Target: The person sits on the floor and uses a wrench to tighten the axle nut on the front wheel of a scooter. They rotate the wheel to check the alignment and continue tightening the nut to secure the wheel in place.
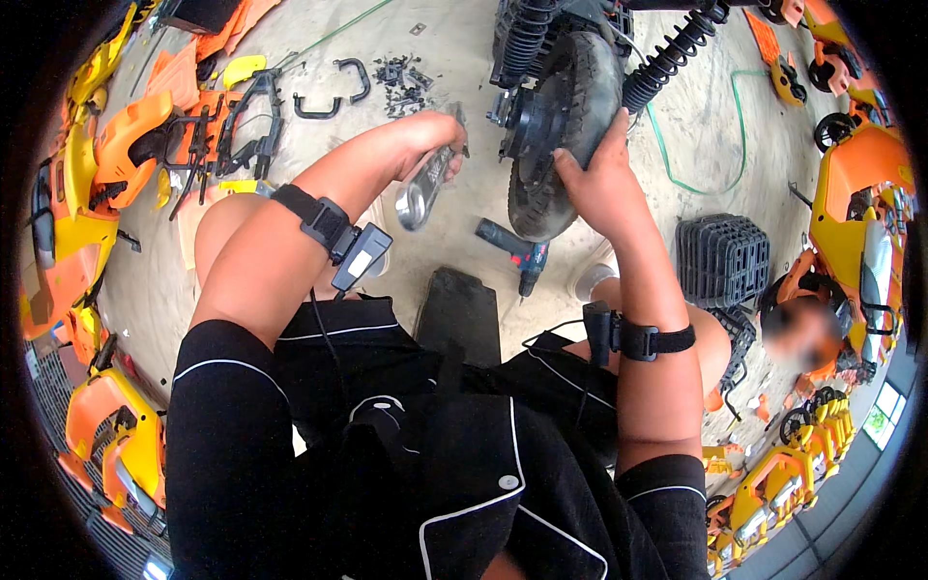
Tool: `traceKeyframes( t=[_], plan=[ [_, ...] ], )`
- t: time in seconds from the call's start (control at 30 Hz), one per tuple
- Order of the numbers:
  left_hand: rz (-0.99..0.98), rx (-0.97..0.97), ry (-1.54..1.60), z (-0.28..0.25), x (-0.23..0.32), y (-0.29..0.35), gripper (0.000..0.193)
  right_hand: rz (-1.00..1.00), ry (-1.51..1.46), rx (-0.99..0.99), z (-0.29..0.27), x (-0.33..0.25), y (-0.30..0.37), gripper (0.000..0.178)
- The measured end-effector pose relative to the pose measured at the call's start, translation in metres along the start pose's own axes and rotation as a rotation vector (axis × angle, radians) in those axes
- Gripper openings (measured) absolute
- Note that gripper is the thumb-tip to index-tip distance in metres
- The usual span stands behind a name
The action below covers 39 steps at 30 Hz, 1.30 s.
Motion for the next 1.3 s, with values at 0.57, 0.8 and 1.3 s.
traceKeyframes(
  t=[0.57,0.8,1.3],
  plan=[
    [0.096,-0.064,-0.327,-0.002,0.019,0.019,0.018,-0.056,-0.064,0.049,0.007,-0.003,-0.008,0.103],
    [0.131,-0.038,-0.360,0.004,0.025,0.022,0.018,-0.091,-0.107,0.080,0.011,-0.001,-0.009,0.102],
    [0.172,-0.032,-0.421,0.016,0.028,0.038,0.023,-0.052,-0.078,0.067,0.007,-0.005,-0.007,0.103]
  ],
)
Point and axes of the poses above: each hand's wrist, its own y-axis away from the middle knuckle, its own z-axis out of the palm, x = y × z, the point moved 4 cm from there along -y, towards the middle knuckle, and after that the axes turned 10 degrees about y, right-handed, at the moved point
